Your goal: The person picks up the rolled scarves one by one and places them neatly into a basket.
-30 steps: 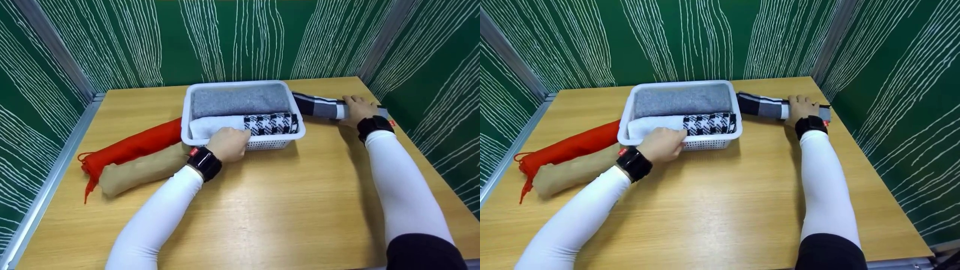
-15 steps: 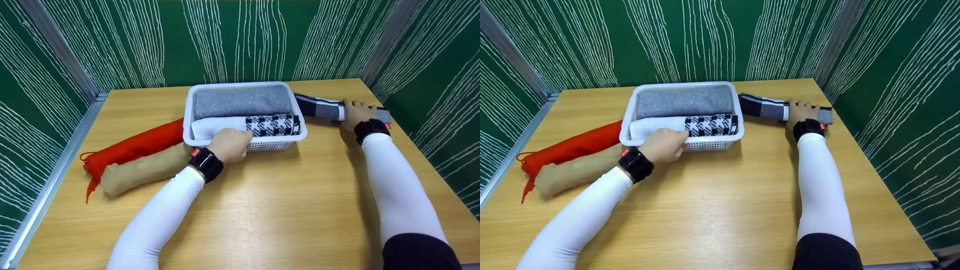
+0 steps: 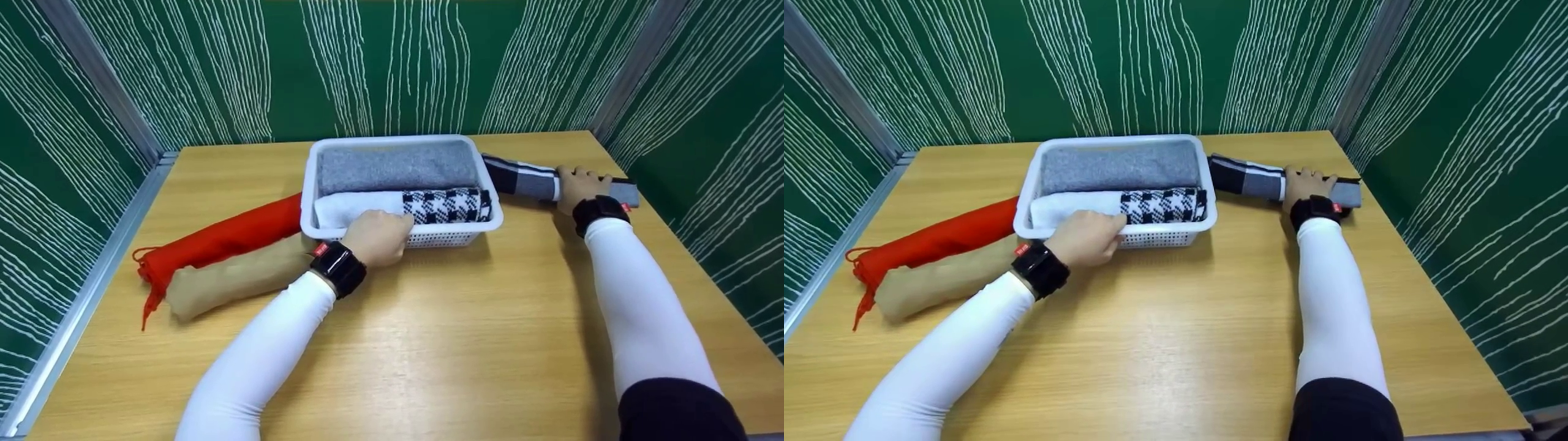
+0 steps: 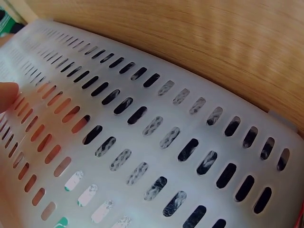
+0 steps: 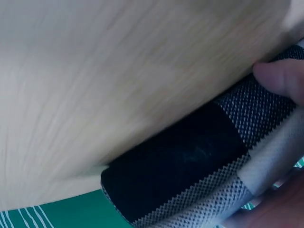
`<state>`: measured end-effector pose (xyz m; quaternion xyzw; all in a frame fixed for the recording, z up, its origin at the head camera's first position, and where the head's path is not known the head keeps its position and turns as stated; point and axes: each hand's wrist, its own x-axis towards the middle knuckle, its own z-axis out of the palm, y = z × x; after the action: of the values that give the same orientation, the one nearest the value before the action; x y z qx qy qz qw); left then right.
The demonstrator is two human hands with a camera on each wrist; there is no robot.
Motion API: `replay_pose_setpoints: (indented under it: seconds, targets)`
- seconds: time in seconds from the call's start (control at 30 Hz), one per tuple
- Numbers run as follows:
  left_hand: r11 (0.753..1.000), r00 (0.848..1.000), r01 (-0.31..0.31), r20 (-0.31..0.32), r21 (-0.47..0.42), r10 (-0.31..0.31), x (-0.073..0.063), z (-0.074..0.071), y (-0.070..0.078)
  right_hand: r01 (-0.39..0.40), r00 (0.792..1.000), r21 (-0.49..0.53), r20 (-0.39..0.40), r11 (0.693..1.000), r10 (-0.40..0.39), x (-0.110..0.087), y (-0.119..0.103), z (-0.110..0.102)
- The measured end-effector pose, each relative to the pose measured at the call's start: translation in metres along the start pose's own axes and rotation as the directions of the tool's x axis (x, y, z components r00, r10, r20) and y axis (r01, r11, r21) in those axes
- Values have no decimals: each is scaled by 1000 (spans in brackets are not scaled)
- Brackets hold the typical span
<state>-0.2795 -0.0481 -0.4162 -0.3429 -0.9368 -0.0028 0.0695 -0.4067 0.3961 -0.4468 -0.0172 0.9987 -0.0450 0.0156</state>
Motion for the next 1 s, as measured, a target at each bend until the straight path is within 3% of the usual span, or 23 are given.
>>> replay_pose_setpoints:
  seconds: [0.5, 1.0]
  targets:
    - [1000, 1000, -4, 10, 9, 4, 1, 1, -1, -35, 999, 25, 17, 999, 34, 6, 2, 7]
    - [1000, 1000, 0, -6, -1, 0, -1, 2, -1, -45, 999, 59, 6, 997, 45, -7, 0, 6]
